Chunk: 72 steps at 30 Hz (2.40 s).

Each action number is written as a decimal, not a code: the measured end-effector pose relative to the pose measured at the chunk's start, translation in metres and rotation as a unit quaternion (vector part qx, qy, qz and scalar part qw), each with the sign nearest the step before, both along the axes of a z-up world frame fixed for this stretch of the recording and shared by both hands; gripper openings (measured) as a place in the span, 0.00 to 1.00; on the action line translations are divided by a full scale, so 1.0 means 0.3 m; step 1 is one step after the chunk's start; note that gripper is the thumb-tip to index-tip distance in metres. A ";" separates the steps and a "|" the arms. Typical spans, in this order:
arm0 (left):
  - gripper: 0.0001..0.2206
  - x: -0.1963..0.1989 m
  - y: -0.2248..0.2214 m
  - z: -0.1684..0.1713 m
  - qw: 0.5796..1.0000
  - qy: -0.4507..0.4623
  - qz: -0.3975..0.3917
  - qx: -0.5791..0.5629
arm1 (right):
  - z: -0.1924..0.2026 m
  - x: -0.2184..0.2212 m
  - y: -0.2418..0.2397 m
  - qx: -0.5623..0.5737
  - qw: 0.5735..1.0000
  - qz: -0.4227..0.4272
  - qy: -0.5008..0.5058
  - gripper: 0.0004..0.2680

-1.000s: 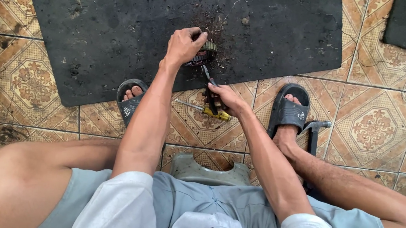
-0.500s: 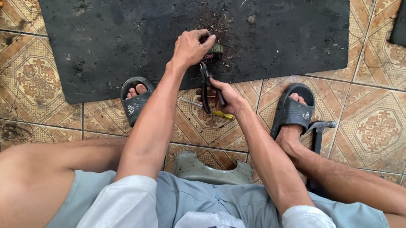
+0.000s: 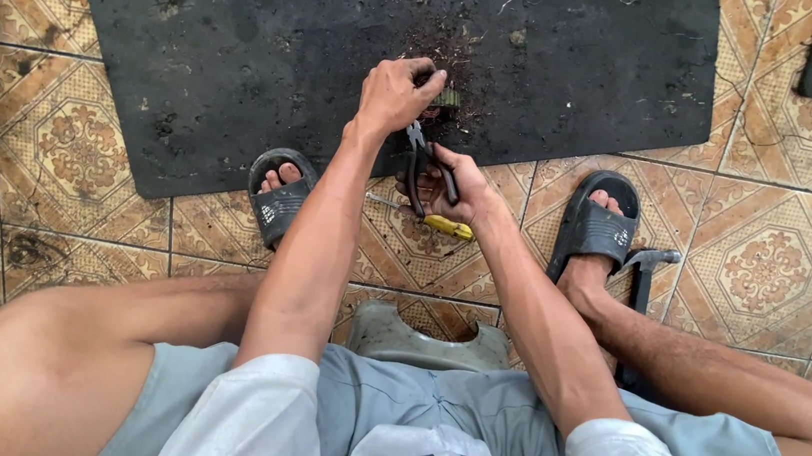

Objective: Extracting copper windings from an electric motor stator using pliers.

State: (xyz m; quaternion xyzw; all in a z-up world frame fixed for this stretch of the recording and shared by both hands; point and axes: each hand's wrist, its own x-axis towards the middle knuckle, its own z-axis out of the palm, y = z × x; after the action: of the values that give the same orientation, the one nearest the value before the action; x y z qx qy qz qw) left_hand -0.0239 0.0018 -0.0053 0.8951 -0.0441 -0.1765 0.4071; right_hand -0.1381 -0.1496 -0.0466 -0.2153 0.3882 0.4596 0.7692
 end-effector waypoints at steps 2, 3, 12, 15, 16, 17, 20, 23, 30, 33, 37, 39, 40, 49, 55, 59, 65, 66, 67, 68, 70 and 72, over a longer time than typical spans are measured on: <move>0.23 -0.015 0.002 0.006 1.000 0.001 -0.027 0.013 | 0.036 -0.001 0.009 -0.013 0.999 -0.017 0.043 0.21; 0.23 -0.016 0.007 -0.009 0.999 0.002 -0.035 0.011 | 0.031 -0.005 0.009 -0.005 0.998 -0.020 0.051 0.20; 0.14 -0.014 0.003 0.036 0.990 -0.069 -0.121 0.012 | 0.023 0.005 -0.012 0.017 0.998 -0.023 0.053 0.19; 0.13 -0.005 -0.011 0.032 0.985 -0.088 -0.148 0.014 | 0.018 0.013 -0.019 0.024 0.999 -0.026 0.031 0.18; 0.13 -0.012 -0.007 0.029 0.985 -0.087 -0.148 0.023 | 0.015 0.007 -0.016 0.037 0.999 -0.014 0.018 0.19; 0.13 -0.019 -0.005 0.033 0.985 -0.086 -0.148 0.023 | 0.012 0.000 -0.013 0.038 0.999 -0.014 0.020 0.19; 0.15 -0.011 -0.016 0.040 0.986 -0.078 -0.144 0.025 | 0.003 0.010 -0.019 0.033 0.998 -0.035 0.035 0.20; 0.16 -0.022 -0.012 0.035 0.986 -0.087 -0.140 0.029 | -0.008 0.003 -0.011 0.041 0.996 -0.064 0.056 0.20; 0.13 -0.016 -0.015 0.037 0.986 -0.094 -0.132 0.036 | -0.029 -0.008 0.021 0.047 0.990 -0.115 0.060 0.20; 0.14 -0.016 -0.010 0.032 0.986 -0.092 -0.129 0.043 | -0.042 -0.005 0.026 0.097 0.988 -0.110 0.046 0.21; 0.13 -0.010 -0.006 -0.019 0.995 -0.063 -0.075 0.008 | -0.031 -0.007 0.045 0.047 0.994 -0.095 0.023 0.18; 0.13 -0.010 -0.012 0.002 0.996 -0.058 -0.073 0.011 | -0.049 -0.012 0.056 0.027 0.997 -0.074 -0.005 0.18; 0.13 -0.013 -0.014 0.011 0.996 -0.052 -0.070 0.014 | -0.059 -0.017 0.062 0.007 0.998 -0.051 -0.032 0.17; 0.17 0.002 -0.032 -0.013 0.996 -0.075 -0.043 0.031 | 0.253 -0.012 0.075 -0.148 0.984 -0.070 -0.071 0.14; 0.17 -0.020 -0.026 -0.003 0.996 -0.078 -0.050 0.010 | 0.364 -0.033 0.060 -0.088 0.990 -0.103 0.021 0.12; 0.15 -0.021 -0.001 -0.010 0.993 -0.099 -0.064 -0.017 | 0.139 -0.021 0.028 -0.058 0.998 -0.036 -0.005 0.14; 0.16 -0.014 0.019 -0.056 0.995 -0.091 -0.048 -0.015 | 0.172 -0.013 0.005 -0.001 1.000 0.000 -0.006 0.14; 0.16 -0.006 0.017 -0.071 0.995 -0.089 -0.050 -0.005 | 0.098 -0.015 -0.007 0.012 0.999 0.037 -0.033 0.15; 0.16 0.001 0.015 -0.085 0.995 -0.087 -0.052 0.006 | 0.025 -0.017 -0.019 0.025 0.995 0.074 -0.059 0.17; 0.16 -0.003 0.013 -0.068 0.995 -0.086 -0.051 0.006 | 0.040 -0.014 -0.018 0.026 0.995 0.075 -0.059 0.17; 0.15 -0.012 0.009 -0.035 0.996 -0.081 -0.049 -0.008 | 0.071 -0.008 -0.017 0.030 0.995 0.076 -0.052 0.17; 0.15 -0.032 0.004 0.008 0.996 -0.076 -0.054 0.001 | 0.100 0.001 -0.019 0.033 0.996 0.071 -0.045 0.18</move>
State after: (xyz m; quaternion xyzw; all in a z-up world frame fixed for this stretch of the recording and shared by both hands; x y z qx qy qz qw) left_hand -0.0335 0.0031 -0.0029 0.9025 -0.1230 -0.1295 0.3919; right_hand -0.1377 -0.1553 -0.0167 -0.2376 0.3220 0.5157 0.7576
